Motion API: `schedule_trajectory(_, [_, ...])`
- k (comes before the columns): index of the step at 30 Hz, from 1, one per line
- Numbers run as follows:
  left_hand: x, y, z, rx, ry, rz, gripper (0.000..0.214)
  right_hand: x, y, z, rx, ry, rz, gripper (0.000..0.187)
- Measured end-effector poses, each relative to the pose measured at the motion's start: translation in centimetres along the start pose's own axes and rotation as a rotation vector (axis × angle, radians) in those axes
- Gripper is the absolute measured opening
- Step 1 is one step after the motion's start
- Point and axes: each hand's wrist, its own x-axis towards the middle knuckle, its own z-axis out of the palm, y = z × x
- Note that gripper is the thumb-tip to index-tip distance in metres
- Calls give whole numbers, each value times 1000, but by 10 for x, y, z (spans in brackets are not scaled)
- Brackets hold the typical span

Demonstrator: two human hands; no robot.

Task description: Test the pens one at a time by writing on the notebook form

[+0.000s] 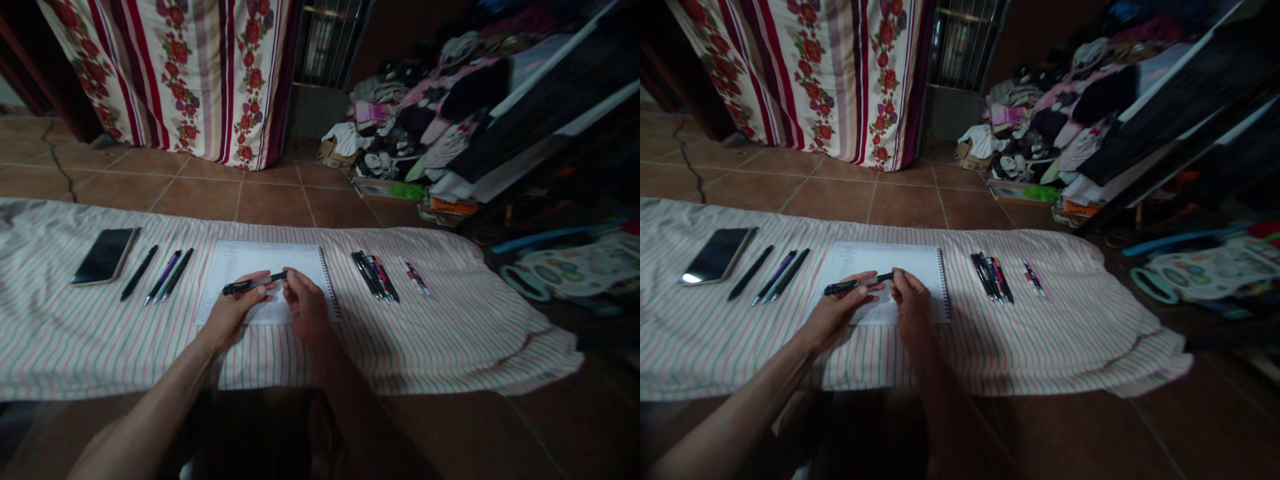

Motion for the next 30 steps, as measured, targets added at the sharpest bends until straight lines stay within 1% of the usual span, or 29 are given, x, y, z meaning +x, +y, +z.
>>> schedule_trajectory(2, [-2,8,-8,17,-56,19,41,3,-2,-3,7,13,1,32])
schedule_trajectory(4, [-2,13,-16,15,-74,43,38,6,-5,-8,-11,37,-24,29])
schedule_trajectory(6, [-1,15,-22,131,-59,64,33,8,-6,-13,-55,42,-55,27])
schedule_trajectory(8, [0,11,-25,301,-32,41,32,9,-5,-16,-126,18,-83,29])
schedule_trajectory(10, [2,4,-25,480,-1,61,34,8,-3,-18,-216,-27,-104,32])
schedule_trajectory(12, [3,-5,-23,689,24,167,35,6,0,-16,-288,-74,-104,32])
schedule_trajectory(14, [4,-12,-21,822,15,286,31,4,3,-13,-317,-100,-94,32])
schedule_trajectory(17, [3,-17,-16,935,-22,431,28,1,4,-7,-301,-84,-71,33])
schedule_trajectory(19, [2,-17,-14,1074,-45,499,30,0,3,-4,-270,-59,-55,32])
schedule_trajectory(22, [0,-17,-11,1321,-61,534,35,0,2,-4,-253,-24,-48,30])
schedule_trajectory(24, [-1,-19,-11,1422,-47,549,36,1,3,-6,-284,-14,-58,28])
schedule_trajectory(28, [-1,-25,-14,1536,7,590,35,5,8,-10,-367,-7,-110,23])
schedule_trajectory(30, [-2,-26,-15,1542,21,585,36,7,11,-10,-367,1,-132,21])
